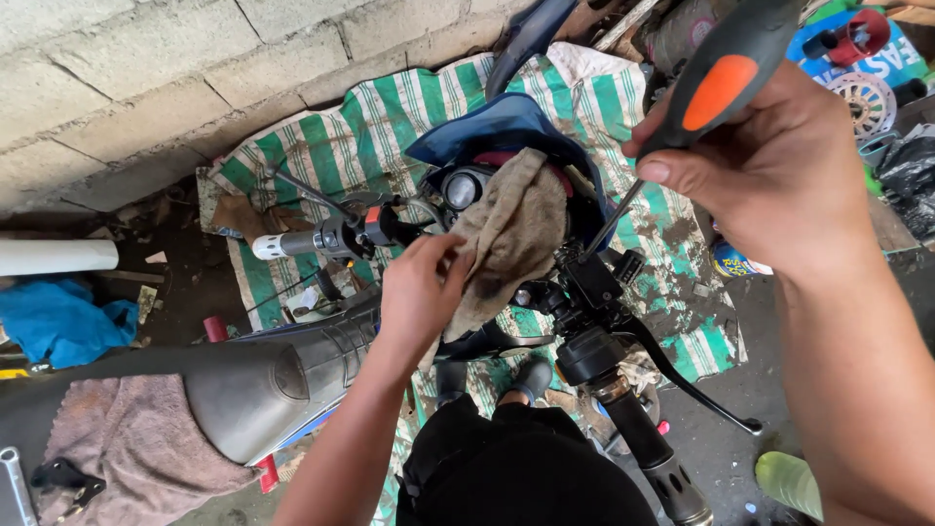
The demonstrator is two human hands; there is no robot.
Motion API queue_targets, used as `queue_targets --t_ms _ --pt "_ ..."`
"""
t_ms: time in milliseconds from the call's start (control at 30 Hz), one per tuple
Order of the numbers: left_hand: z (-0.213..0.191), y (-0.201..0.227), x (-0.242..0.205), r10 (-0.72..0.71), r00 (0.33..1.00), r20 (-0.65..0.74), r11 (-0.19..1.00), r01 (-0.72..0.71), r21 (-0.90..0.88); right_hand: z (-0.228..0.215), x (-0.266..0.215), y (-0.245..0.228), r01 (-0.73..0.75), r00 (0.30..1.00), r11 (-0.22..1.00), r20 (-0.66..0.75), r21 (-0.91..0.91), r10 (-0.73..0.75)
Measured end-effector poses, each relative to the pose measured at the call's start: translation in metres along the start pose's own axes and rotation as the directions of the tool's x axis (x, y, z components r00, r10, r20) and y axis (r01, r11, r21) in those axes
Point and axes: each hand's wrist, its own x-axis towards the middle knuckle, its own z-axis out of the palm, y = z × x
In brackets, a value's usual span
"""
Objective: Cleaning a motorcycle dashboard and surrounding components using a cloth, screwdriver, and water.
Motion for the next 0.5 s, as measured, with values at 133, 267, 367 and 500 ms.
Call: queue_targets --t_ms 133,267,367,500 --pt "0.029 -0.037 -0.044 -0.080 0.995 -0.053 0.981 0.088 0.170 -0.004 -0.002 -0.004 0.017 0.997 1.000 0.073 0.003 -0.017" --pt "0.050 -0.073 -0.072 -0.205 0.977 0.064 0.925 0.172 0.339 0.010 -0.008 -0.015 -0.004 1.000 0.997 -0.027 -0.071 0.002" --pt "0.063 -0.097 -0.080 -0.028 1.000 -0.011 0.946 0.030 0.324 0.011 -0.008 0.019 0.064 0.974 0.985 -0.207 -0.157 -0.096" --pt "0.021 -0.074 -0.059 -0.136 0.986 0.096 0.983 0.122 0.135 0.003 -0.009 0.026 0.095 0.990 0.995 -0.108 -0.011 -0.095"
